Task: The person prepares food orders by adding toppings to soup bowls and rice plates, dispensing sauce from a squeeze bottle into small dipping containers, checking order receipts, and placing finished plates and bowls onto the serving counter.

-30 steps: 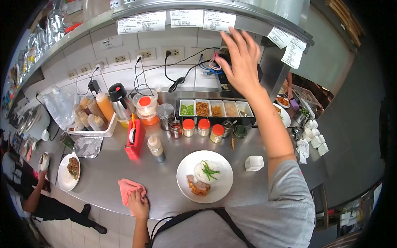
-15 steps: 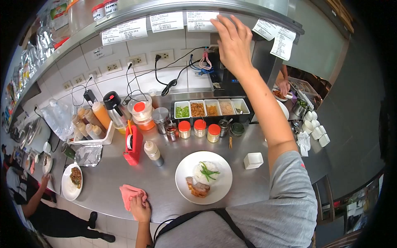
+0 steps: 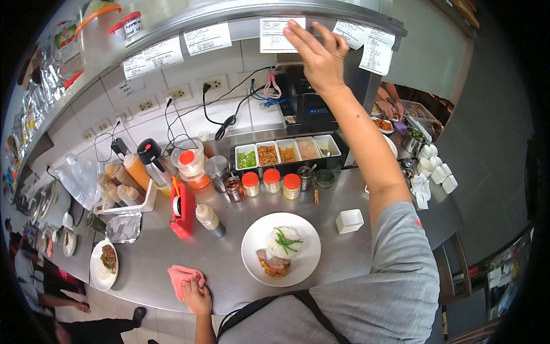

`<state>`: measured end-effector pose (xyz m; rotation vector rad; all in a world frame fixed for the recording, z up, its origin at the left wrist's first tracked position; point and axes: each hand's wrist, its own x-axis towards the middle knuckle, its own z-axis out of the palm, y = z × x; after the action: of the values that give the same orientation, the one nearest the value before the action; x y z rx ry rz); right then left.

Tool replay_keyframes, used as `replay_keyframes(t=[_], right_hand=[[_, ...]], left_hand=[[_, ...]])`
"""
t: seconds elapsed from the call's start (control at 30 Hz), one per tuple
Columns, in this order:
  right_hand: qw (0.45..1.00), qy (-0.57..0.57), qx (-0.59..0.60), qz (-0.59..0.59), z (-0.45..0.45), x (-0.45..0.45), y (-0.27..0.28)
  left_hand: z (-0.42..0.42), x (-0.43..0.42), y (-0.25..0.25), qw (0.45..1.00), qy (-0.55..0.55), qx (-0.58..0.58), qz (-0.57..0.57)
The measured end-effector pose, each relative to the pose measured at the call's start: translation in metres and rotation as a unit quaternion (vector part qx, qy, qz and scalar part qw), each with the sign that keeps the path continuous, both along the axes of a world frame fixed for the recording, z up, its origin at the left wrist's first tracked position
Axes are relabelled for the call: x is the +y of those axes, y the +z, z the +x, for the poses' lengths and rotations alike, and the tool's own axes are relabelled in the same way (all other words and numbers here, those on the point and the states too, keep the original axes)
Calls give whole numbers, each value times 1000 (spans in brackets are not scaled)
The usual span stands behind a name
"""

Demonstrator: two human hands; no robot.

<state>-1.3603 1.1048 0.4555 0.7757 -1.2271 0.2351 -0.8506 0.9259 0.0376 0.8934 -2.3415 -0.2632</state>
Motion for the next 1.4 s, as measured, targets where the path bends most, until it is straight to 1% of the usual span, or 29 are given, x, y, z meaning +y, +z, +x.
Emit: replay_keyframes(t=[0.2,0.3,0.33,0.43,0.47,0.57,0.63,0.7,0.77,0.87,1.0,1.17,1.27,1.4], right_hand=[[1000,-3,12,-28,-4,11,10],[999,-4,-13,-35,4,3,4],[999,0,-49,-12,11,3,-2],[988,92,-126,12,23,5,-31],[988,86,-126,23,21,11,-38],[984,93,-137,-68,14,25,-42],[983,74,-138,-100,6,39,-35],[984,38,-141,-101,-2,50,-27],[985,27,-151,-80,-8,55,-24],[985,17,-158,-67,-10,59,-25],[986,-10,-155,-57,-9,61,-28],[984,7,-170,-61,-4,57,-32],[982,16,-177,-62,-1,54,-32],[982,32,-181,-46,-4,56,-26]], left_hand=[[-2,-2,-1,999,-3,2,-33],[-2,-2,0,1000,-4,1,-29],[-2,-1,0,1000,-1,0,-26],[0,-1,-1,999,2,-6,-33],[-1,-2,-2,999,2,-7,-38],[-2,-1,1,1000,-6,-4,-28],[-1,-2,1,999,-10,-9,-38],[-1,-2,0,999,-13,-10,-42],[-2,-1,-1,999,-15,-6,-39],[-3,-1,-1,1000,-14,2,1],[0,-1,-3,1000,-3,-17,1],[-3,-1,-2,999,-13,-16,-28],[-3,1,0,1000,8,-30,4],[-1,2,-4,999,10,-30,-17]])
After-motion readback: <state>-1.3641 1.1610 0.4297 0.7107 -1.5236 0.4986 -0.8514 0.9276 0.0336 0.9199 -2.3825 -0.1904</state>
